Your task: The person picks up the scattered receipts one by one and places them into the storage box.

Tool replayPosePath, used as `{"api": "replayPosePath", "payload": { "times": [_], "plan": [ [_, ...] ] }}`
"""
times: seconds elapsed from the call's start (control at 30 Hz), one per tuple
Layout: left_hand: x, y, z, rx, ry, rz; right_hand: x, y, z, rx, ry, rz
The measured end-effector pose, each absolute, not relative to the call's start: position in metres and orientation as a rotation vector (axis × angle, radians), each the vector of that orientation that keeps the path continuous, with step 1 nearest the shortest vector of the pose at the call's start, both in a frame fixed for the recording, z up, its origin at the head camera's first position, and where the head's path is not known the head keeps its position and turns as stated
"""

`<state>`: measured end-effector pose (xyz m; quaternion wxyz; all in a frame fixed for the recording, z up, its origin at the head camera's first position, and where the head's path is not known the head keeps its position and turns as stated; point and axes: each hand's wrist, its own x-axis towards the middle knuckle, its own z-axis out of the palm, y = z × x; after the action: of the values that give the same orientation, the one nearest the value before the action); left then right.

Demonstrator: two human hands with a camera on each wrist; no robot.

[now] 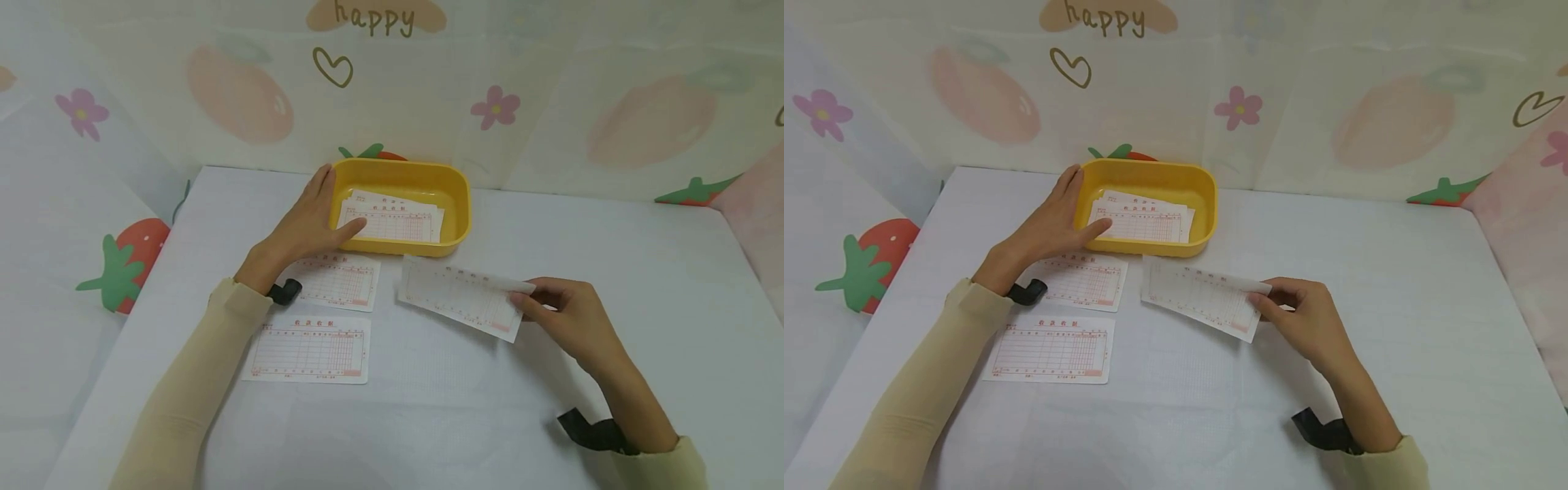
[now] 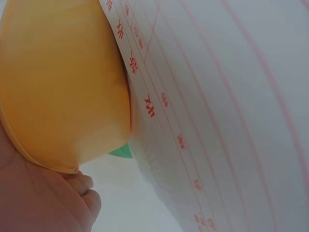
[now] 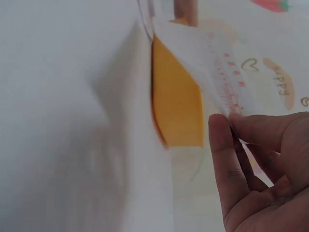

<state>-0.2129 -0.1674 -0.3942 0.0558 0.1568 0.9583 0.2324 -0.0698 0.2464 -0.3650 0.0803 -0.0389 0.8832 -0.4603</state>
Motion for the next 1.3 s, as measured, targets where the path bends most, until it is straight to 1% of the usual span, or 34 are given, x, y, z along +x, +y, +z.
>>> {"api": "replayPosePath", "payload": {
  "times": [0.27,0.6,0.9,1.3],
  "plan": [
    [-0.212,-0.167,-0.394,0.476,2.902,0.708,-0.096,0.247,-0.354,-0.090,2.583,-1.575],
    [-0.213,-0.167,-0.392,0.467,2.899,0.697,-0.145,0.235,-0.332,-0.050,2.503,-1.790],
    [-0.215,-0.167,-0.393,0.475,2.899,0.699,-0.180,0.209,-0.323,-0.064,2.538,-1.596],
    [-0.213,-0.170,-0.393,0.474,2.888,0.706,-0.203,0.174,-0.326,-0.120,2.565,-1.468]
  ]
}}
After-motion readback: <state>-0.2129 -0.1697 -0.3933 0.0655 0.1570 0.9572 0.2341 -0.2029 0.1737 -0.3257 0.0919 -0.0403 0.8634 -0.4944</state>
